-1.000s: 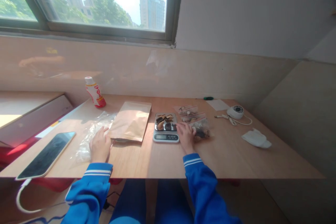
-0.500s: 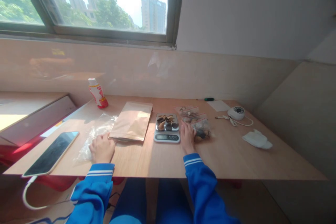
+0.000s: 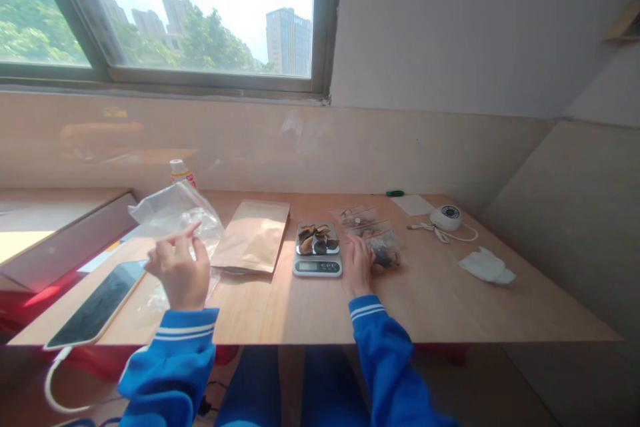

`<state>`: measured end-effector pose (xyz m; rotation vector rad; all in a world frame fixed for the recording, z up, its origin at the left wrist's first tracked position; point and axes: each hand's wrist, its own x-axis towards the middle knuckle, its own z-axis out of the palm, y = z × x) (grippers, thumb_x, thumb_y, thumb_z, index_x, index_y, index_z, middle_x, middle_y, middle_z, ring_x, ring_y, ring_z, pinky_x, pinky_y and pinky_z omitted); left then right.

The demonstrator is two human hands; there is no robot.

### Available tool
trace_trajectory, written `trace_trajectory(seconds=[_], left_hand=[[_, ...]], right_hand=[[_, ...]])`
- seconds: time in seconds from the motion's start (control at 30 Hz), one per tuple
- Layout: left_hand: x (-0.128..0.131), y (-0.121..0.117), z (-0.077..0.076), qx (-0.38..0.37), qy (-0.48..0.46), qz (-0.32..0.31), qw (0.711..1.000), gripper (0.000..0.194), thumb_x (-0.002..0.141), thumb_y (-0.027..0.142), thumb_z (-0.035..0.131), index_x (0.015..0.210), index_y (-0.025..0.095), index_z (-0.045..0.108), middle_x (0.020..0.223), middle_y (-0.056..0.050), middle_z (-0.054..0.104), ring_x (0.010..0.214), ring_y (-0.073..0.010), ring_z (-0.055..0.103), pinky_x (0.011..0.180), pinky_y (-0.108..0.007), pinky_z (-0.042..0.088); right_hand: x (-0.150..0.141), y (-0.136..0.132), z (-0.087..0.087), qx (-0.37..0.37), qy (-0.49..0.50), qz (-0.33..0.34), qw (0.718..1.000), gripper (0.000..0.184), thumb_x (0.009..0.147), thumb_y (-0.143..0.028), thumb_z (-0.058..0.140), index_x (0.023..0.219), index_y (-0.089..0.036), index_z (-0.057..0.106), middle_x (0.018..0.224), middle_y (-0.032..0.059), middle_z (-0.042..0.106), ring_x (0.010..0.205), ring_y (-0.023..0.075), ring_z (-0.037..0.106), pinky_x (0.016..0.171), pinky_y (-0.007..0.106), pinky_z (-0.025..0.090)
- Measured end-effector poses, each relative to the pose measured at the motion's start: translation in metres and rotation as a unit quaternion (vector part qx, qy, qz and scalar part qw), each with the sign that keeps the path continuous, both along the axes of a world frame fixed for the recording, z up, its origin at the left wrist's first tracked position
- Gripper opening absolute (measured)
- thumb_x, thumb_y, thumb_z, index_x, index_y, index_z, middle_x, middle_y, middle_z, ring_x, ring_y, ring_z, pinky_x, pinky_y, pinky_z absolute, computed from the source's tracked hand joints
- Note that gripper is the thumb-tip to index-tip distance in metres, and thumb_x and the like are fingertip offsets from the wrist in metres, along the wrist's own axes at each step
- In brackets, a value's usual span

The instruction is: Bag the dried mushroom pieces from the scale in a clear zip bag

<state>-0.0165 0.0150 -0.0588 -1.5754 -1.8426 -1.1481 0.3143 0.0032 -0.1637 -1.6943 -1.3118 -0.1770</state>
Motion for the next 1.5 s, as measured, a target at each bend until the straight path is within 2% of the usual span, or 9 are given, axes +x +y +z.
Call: trace_trajectory(seconds=[0.1,0.27,0.47,0.6,0.73,0.9,1.07,1.27,1.5], left_hand=[[0.041,-0.021,0.000,0.048,0.002,-0.098,0.994,0.031,0.091,0.029,0.042,0.107,0.017,0.065,0.099,-0.009,0.054,0.091,-0.0229,0.052,0.091,-0.043,0.037],[0.088,-0.056,-0.043,0.040,0.079,-0.306,0.948,0.033,0.088,0.016,0.047,0.114,0.027,0.064,0.095,-0.006,0.059,0.087,-0.0168,0.055,0.084,-0.031,0.038],[0.089,-0.085,-0.082,-0.010,0.082,-0.366,0.927,0.043,0.087,0.013,0.047,0.123,0.034,0.057,0.101,-0.004,0.063,0.088,-0.0151,0.059,0.079,-0.028,0.040],[0.080,-0.096,-0.079,-0.020,0.037,-0.358,0.933,0.046,0.086,0.011,0.046,0.125,0.033,0.055,0.113,-0.005,0.061,0.103,-0.0199,0.057,0.087,-0.032,0.039],[0.073,-0.102,-0.074,-0.007,-0.009,-0.329,0.944,0.051,0.087,0.013,0.045,0.135,0.029,0.044,0.118,-0.007,0.060,0.109,-0.0218,0.056,0.090,-0.034,0.039],[0.066,-0.092,-0.077,-0.033,0.027,-0.388,0.921,0.058,0.091,0.020,0.042,0.146,0.024,0.023,0.128,-0.011,0.057,0.113,-0.0214,0.056,0.088,-0.033,0.043],[0.072,-0.085,-0.075,0.026,-0.014,-0.424,0.905,0.058,0.088,0.014,0.050,0.142,0.026,0.032,0.113,-0.008,0.065,0.095,-0.0190,0.063,0.080,-0.031,0.050],[0.075,-0.084,-0.076,0.055,-0.039,-0.448,0.891,0.055,0.085,0.008,0.054,0.136,0.028,0.043,0.095,-0.003,0.067,0.084,-0.0152,0.064,0.072,-0.024,0.053],[0.067,-0.066,-0.060,0.118,-0.128,-0.388,0.905,0.042,0.082,0.008,0.059,0.120,0.027,0.060,0.091,-0.001,0.064,0.077,-0.0112,0.061,0.070,-0.022,0.051]], right_hand=[[-0.002,-0.006,0.006,0.034,0.001,0.014,0.999,0.038,0.094,-0.027,0.028,0.108,-0.018,0.062,0.115,0.0104,0.062,0.110,0.0215,0.052,0.095,0.039,0.031],[-0.023,-0.030,0.021,0.046,0.104,0.165,0.980,0.035,0.095,-0.035,0.031,0.098,-0.019,0.062,0.099,0.0082,0.066,0.098,0.0201,0.057,0.089,0.035,0.041],[-0.069,-0.071,0.043,-0.029,0.274,0.308,0.911,0.036,0.095,-0.046,0.036,0.104,-0.021,0.059,0.086,0.0029,0.065,0.078,0.0157,0.061,0.074,0.028,0.049],[-0.086,-0.075,0.048,-0.048,0.305,0.303,0.902,0.030,0.091,-0.046,0.047,0.089,-0.020,0.063,0.069,-0.0001,0.063,0.066,0.0143,0.060,0.066,0.026,0.048],[-0.097,-0.073,0.050,-0.070,0.264,0.289,0.918,0.029,0.087,-0.043,0.055,0.074,-0.020,0.065,0.062,-0.0004,0.064,0.061,0.0141,0.058,0.063,0.025,0.046],[-0.110,-0.077,0.064,-0.057,0.197,0.315,0.927,0.028,0.085,-0.043,0.058,0.069,-0.022,0.065,0.060,-0.0008,0.064,0.062,0.0149,0.057,0.065,0.027,0.044],[-0.112,-0.075,0.075,-0.051,0.160,0.325,0.931,0.034,0.077,-0.051,0.065,0.060,-0.022,0.062,0.059,-0.0020,0.062,0.058,0.0137,0.055,0.062,0.028,0.042],[-0.100,-0.077,0.068,-0.087,0.171,0.340,0.921,0.042,0.079,-0.057,0.060,0.058,-0.021,0.058,0.057,-0.0028,0.059,0.055,0.0117,0.052,0.056,0.024,0.040],[-0.053,-0.070,0.063,-0.123,0.171,0.292,0.933,0.048,0.088,-0.059,0.043,0.067,-0.019,0.060,0.059,-0.0003,0.060,0.059,0.0133,0.057,0.058,0.023,0.042]])
